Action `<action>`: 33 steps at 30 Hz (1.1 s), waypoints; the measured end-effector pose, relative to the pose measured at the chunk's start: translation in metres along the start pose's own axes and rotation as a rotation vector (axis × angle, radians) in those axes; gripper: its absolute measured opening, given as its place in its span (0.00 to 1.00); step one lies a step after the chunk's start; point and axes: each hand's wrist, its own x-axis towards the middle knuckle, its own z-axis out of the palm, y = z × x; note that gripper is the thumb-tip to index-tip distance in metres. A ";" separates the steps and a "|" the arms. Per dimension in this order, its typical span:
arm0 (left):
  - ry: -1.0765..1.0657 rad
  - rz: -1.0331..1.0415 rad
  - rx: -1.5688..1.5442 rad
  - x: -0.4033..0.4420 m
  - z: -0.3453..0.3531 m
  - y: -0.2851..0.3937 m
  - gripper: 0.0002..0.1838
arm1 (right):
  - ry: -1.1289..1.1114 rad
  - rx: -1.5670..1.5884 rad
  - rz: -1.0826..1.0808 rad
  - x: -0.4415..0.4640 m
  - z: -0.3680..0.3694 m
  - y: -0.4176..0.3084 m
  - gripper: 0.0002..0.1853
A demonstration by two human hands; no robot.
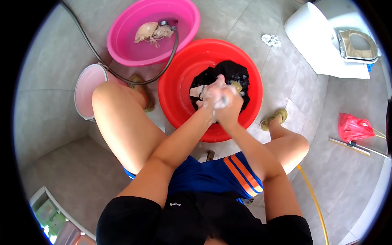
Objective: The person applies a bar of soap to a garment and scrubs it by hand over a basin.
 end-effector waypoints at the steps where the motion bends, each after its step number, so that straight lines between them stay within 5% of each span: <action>1: 0.215 0.068 0.067 0.001 0.008 -0.009 0.11 | 0.002 0.016 0.077 0.004 0.000 0.020 0.05; 3: 0.668 0.132 0.125 0.002 0.060 -0.018 0.09 | 0.111 0.023 0.352 0.023 -0.004 0.042 0.08; 4: 0.649 0.101 0.208 0.002 0.063 -0.019 0.10 | 0.122 0.055 0.615 0.032 -0.013 0.038 0.20; 6: 0.538 0.111 0.262 0.002 0.055 -0.018 0.13 | 0.091 0.239 0.432 0.019 -0.012 0.035 0.18; 8: 0.500 0.082 0.143 0.011 0.023 -0.008 0.10 | 0.121 -0.016 -0.060 0.003 0.002 0.007 0.14; 10: 0.492 0.064 -0.018 0.025 -0.016 -0.009 0.11 | 0.077 -0.051 -0.061 -0.003 0.005 0.020 0.15; 13: 0.811 0.289 0.397 0.019 0.015 -0.039 0.20 | -0.065 -0.023 0.467 0.021 -0.012 0.036 0.13; 17: 0.222 -0.021 0.010 0.008 0.003 0.005 0.15 | 0.008 -0.012 0.021 -0.002 -0.003 -0.014 0.08; 18: 0.193 -0.016 -0.021 0.008 0.006 0.011 0.13 | -0.129 -0.126 0.038 -0.012 -0.006 -0.021 0.06; 20: 0.369 0.029 -0.014 0.007 0.020 0.007 0.11 | -0.001 -0.073 -0.068 -0.003 -0.004 -0.008 0.08; 21: 0.488 0.067 0.038 0.006 0.038 0.003 0.09 | -0.042 -0.089 0.177 0.005 -0.004 0.020 0.11; 23: 0.677 0.134 0.331 0.000 0.083 0.002 0.11 | -0.119 -0.104 0.477 0.026 -0.014 0.039 0.18; 26: 0.408 0.050 0.434 -0.008 0.083 0.025 0.14 | -0.259 -0.027 0.443 0.039 -0.024 0.040 0.20; 28: 0.393 0.069 0.991 -0.005 0.069 0.041 0.27 | -0.314 0.126 0.436 0.047 -0.028 0.034 0.19; 31: 0.073 0.019 1.856 -0.012 0.079 0.048 0.40 | -0.419 0.473 0.546 0.053 -0.036 0.034 0.11; 32: 0.067 -0.205 2.081 -0.010 0.088 0.049 0.32 | -0.423 0.587 0.581 0.056 -0.039 0.031 0.11; 33: 0.058 -0.099 2.002 -0.011 0.089 0.048 0.27 | -0.462 0.644 0.599 0.060 -0.046 0.025 0.12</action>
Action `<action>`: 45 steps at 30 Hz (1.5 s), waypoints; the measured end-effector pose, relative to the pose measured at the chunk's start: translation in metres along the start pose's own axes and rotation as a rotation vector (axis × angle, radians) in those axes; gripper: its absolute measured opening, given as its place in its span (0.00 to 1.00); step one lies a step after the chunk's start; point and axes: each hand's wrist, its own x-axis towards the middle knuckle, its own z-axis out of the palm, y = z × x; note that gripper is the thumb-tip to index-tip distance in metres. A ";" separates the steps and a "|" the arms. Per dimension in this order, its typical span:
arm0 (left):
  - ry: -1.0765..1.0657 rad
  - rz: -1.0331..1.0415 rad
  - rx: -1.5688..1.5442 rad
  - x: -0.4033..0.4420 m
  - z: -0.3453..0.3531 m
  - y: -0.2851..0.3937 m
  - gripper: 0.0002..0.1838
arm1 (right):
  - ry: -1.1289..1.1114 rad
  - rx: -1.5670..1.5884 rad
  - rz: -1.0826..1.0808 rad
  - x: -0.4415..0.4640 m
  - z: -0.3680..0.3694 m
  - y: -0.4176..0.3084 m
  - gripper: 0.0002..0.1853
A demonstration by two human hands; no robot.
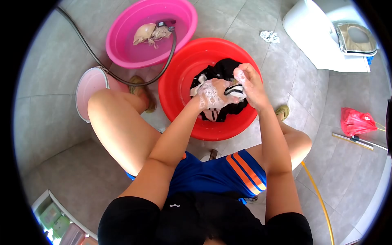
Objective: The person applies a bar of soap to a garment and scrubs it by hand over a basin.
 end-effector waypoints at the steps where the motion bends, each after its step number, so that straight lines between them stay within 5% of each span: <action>1: 0.065 0.055 -0.085 -0.002 0.001 0.000 0.21 | -0.051 0.098 -0.035 -0.001 -0.003 -0.003 0.12; 3: 0.056 0.128 -0.508 -0.004 -0.007 -0.001 0.14 | -0.149 0.292 -0.104 -0.004 -0.012 -0.006 0.12; 4: 0.111 -0.002 -0.642 -0.006 -0.007 0.004 0.11 | -0.187 0.268 -0.060 -0.005 -0.017 -0.006 0.16; 7: 0.296 0.092 -0.858 -0.007 -0.004 0.006 0.10 | -0.370 -0.088 0.095 -0.008 0.000 0.018 0.25; 9: 0.353 0.096 -1.150 -0.012 -0.008 0.005 0.14 | -0.326 -0.129 0.063 -0.018 0.020 0.043 0.31; 12: 0.342 -0.034 -1.883 -0.024 -0.030 0.003 0.21 | -0.205 -0.193 0.328 -0.008 0.006 0.087 0.25; 13: 0.458 -0.119 -1.948 -0.028 -0.034 0.004 0.21 | -0.128 -0.228 0.411 -0.006 0.001 0.097 0.24; 15: 0.551 -0.146 -2.018 -0.019 -0.029 -0.017 0.15 | 0.090 0.180 0.201 0.000 0.002 0.105 0.17; 18: 0.638 -0.297 -2.140 -0.002 -0.017 -0.057 0.07 | 0.211 0.322 0.050 -0.001 0.021 0.073 0.18; 21: 0.734 -0.444 -2.115 0.016 0.016 -0.070 0.05 | 0.156 -0.036 -0.418 -0.025 0.067 0.039 0.27; 22: 0.424 -0.398 -2.184 0.021 0.030 -0.093 0.05 | 0.088 -0.214 -0.514 -0.029 0.076 0.051 0.27; 23: 0.106 -0.100 -2.192 0.019 0.042 -0.101 0.10 | 0.090 -0.387 -0.449 -0.050 0.094 0.034 0.23; 25: -0.048 0.000 -2.204 0.026 0.061 -0.104 0.16 | 0.212 -0.717 -0.566 -0.052 0.099 0.059 0.21; 26: -0.183 -0.171 -2.366 0.037 0.082 -0.130 0.18 | 0.281 -0.644 -0.403 -0.044 0.089 0.069 0.21; 27: 0.140 -0.042 -2.078 0.041 0.108 -0.127 0.17 | 0.348 -0.571 -0.246 -0.027 0.072 0.074 0.21; 29: 0.298 -0.203 -2.212 0.025 0.088 -0.056 0.17 | 0.691 -0.272 -0.139 0.000 0.052 0.042 0.22; 30: 0.270 -0.331 -2.283 0.031 0.089 -0.049 0.16 | 0.688 -0.325 -0.276 0.002 0.048 0.045 0.22; 31: 0.091 -0.067 -2.323 0.039 0.104 -0.078 0.18 | 0.683 -0.376 -0.417 0.005 0.043 0.051 0.23; 32: 0.217 -0.246 -2.257 0.036 0.084 -0.060 0.19 | 0.673 -0.425 -0.564 0.010 0.040 0.053 0.23; 33: 0.341 -0.430 -2.180 0.027 0.059 -0.031 0.19 | 0.421 -0.197 -0.357 -0.010 0.056 0.032 0.20; 34: 0.244 -0.277 -2.081 0.014 0.044 -0.021 0.21 | 0.369 -0.280 -0.297 -0.029 0.076 0.030 0.15; 35: -0.451 0.570 -2.240 0.047 0.086 -0.110 0.20 | 0.365 -0.360 -0.333 -0.031 0.079 0.034 0.10; 38: 0.096 -0.176 -2.169 0.031 0.085 -0.068 0.19 | 0.464 -0.592 -0.627 -0.012 0.057 0.063 0.05; 40: 0.449 -0.360 -2.103 0.045 0.100 -0.047 0.13 | 0.594 -0.426 -0.255 -0.001 0.043 0.056 0.09; 41: 0.373 -0.275 -2.174 0.043 0.097 -0.046 0.13 | 0.624 -0.284 -0.099 -0.001 0.043 0.050 0.10; 43: 0.215 -0.091 -2.303 0.038 0.083 -0.047 0.12 | 0.544 -0.479 -0.394 -0.018 0.060 0.040 0.12; 44: -0.515 0.126 -3.059 0.061 0.103 -0.088 0.13 | 0.498 -0.567 -0.514 -0.029 0.068 0.040 0.11; 45: -1.010 0.379 -3.769 0.066 0.115 -0.103 0.13 | 0.474 -0.744 -0.616 -0.037 0.073 0.045 0.10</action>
